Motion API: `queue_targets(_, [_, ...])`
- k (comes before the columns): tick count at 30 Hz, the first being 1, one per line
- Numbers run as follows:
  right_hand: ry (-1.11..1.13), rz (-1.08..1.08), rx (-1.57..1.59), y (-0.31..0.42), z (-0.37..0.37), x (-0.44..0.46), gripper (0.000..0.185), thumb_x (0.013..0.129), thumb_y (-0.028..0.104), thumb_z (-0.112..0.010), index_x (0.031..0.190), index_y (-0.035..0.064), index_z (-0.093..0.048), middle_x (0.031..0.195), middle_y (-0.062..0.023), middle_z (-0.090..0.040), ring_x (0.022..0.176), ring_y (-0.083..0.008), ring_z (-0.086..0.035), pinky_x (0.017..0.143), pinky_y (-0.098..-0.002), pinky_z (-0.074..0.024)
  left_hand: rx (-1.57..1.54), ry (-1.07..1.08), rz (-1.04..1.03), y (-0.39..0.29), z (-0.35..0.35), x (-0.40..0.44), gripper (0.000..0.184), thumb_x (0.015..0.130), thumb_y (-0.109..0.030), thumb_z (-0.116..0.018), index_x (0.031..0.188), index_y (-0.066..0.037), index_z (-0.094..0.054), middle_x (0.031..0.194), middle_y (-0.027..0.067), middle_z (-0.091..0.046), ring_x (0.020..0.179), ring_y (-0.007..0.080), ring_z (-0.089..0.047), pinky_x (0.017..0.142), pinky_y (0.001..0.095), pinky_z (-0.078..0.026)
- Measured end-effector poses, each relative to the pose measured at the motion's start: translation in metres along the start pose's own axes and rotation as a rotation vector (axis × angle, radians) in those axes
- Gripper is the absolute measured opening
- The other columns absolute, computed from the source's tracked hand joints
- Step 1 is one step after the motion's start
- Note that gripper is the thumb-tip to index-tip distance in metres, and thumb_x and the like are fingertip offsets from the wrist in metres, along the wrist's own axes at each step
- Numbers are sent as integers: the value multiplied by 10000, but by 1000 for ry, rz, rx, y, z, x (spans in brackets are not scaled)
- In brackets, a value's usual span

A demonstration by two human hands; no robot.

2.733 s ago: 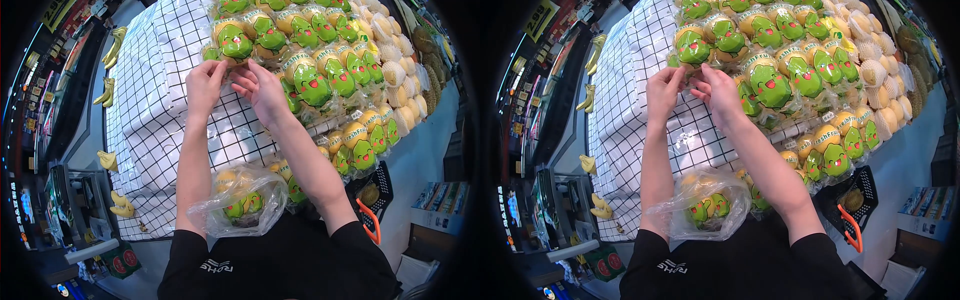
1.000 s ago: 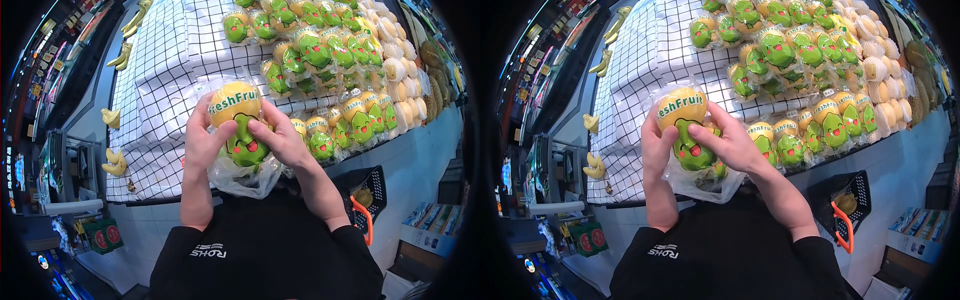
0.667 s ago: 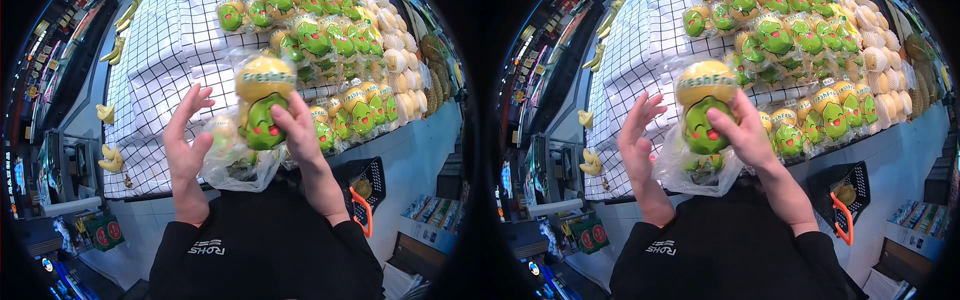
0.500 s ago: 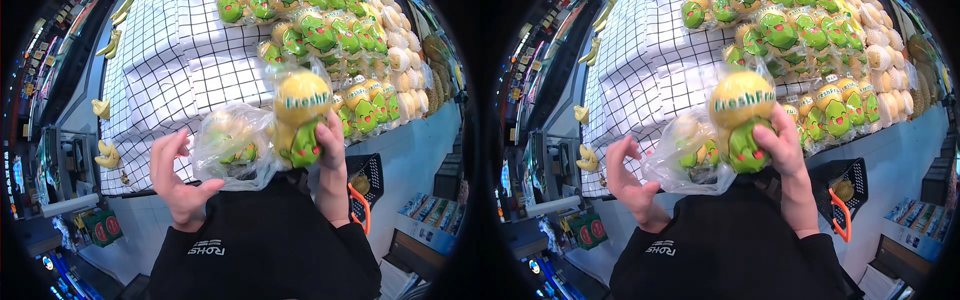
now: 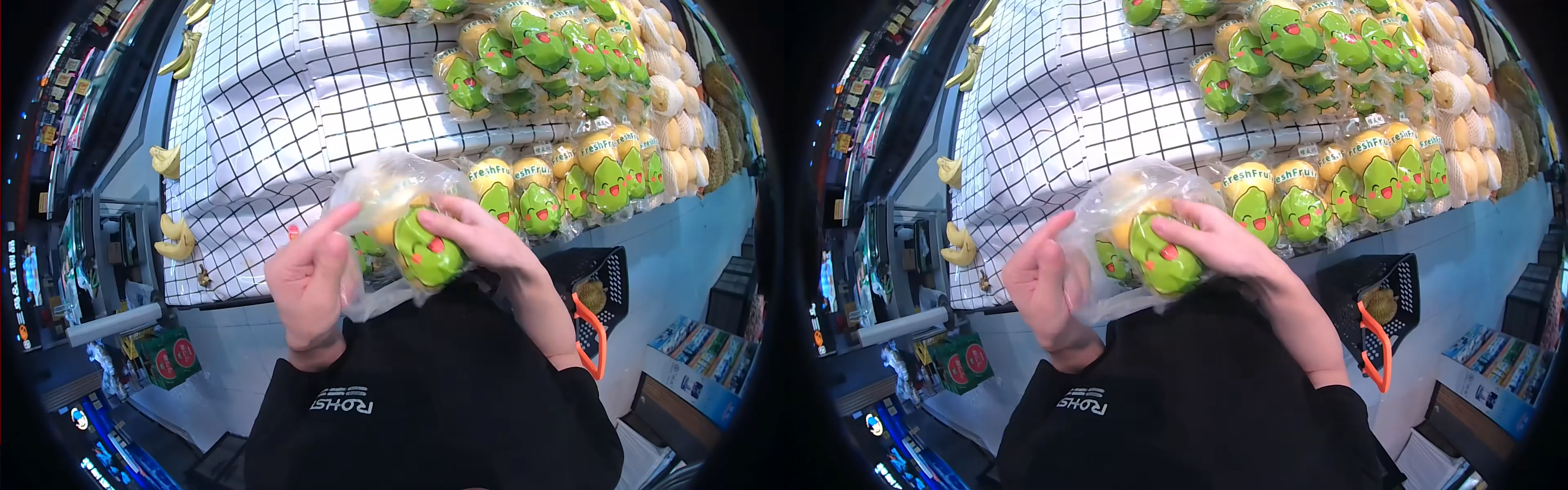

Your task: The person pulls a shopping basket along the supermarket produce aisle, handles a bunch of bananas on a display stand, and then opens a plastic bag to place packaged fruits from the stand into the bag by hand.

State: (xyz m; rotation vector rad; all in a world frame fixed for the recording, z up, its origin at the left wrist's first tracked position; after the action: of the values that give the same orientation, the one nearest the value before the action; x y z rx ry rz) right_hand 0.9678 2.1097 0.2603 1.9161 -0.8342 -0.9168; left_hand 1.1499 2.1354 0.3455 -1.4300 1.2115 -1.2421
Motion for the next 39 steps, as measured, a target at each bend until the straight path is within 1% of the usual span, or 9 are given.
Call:
queue_targets(12, [-75, 123, -612, -6, -39, 44, 610, 946, 410, -587, 1295, -79, -477, 1147, -230, -634, 1113, -282, -616, 936, -374, -468, -547, -73, -234, 7, 19, 16, 468, 1063, -215, -405, 1369, 139, -402, 442, -20, -419, 362, 62, -357, 396, 226, -304])
queue_targets(14, [-79, 221, -746, -3, -36, 47, 694, 914, 446, -595, 1255, -138, -441, 898, -322, -655, 868, -442, -664, 771, -468, -517, -683, -126, -214, 8, 21, 12, 497, 1070, -242, -376, 1413, 116, -342, 431, -21, -422, 359, 72, -372, 399, 232, -306])
queue_targets(18, [-96, 172, -926, 22, -38, 52, 642, 926, 387, -571, 1219, -171, -447, 802, -293, -661, 716, -430, -663, 665, -493, -520, -769, 223, -183, 2, -1, 2, 478, 1045, -151, -432, 1455, 66, -313, 500, 12, -511, 404, 77, -440, 445, 230, -351])
queue_targets(22, [26, 276, -1114, 9, -75, 33, 830, 895, 362, -584, 1391, -211, -244, 702, -219, -643, 595, -391, -639, 559, -461, -530, -370, -81, -157, 15, 5, 14, 505, 1015, -122, -493, 1453, 62, -319, 754, 66, -629, 517, 67, -496, 535, 214, -415])
queue_targets(26, [-69, 441, -1302, -6, -89, 31, 839, 879, 359, -597, 1439, -152, -238, 711, -183, -634, 561, -328, -644, 492, -435, -507, -359, -212, -182, 17, 7, 26, 450, 1021, -123, -472, 1439, 5, -365, 846, 98, -655, 678, 106, -593, 674, 254, -489])
queue_targets(29, [-155, 424, -1329, 0, -89, 40, 815, 889, 350, -585, 1442, -145, -247, 719, -187, -635, 547, -326, -637, 478, -433, -503, -331, -282, -253, 18, 8, 18, 431, 1076, -211, -353, 1471, -46, -296, 532, -32, -402, 448, 33, -402, 486, 191, -370])
queue_targets(32, [-189, 336, -1311, 2, -81, 55, 784, 908, 342, -566, 1453, -122, -245, 725, -186, -634, 567, -325, -640, 491, -436, -507, -403, -302, -345, 10, 6, 15, 360, 1041, -157, -454, 1381, -39, -445, 880, 107, -671, 731, 132, -625, 708, 277, -512])
queue_targets(35, [-248, 351, -1392, -5, -71, 64, 637, 893, 318, -571, 1370, -74, -412, 861, -213, -649, 619, -317, -648, 520, -422, -515, -557, 181, -316, 30, 3, 16, 320, 1046, -168, -450, 1333, -31, -492, 926, 115, -675, 793, 140, -642, 745, 273, -517])
queue_targets(39, [-164, 549, -1344, -16, -80, 45, 425, 847, 305, -588, 1149, 6, -588, 1126, -252, -597, 781, -323, -641, 660, -453, -523, -304, -34, -231, 60, 17, 24, 283, 1056, -193, -421, 1303, -65, -472, 663, 45, -576, 480, 84, -485, 535, 222, -460])
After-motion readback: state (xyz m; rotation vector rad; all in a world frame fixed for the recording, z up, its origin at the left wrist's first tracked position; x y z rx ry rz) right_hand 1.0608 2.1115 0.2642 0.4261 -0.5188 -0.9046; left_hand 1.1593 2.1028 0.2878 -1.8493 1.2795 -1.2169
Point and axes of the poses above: each hand's wrist, its own x-axis towards the middle knuckle, its own z-axis out of the back of the hand, y = z × x, the point moved 6 cm from there along x, towards the middle knuckle
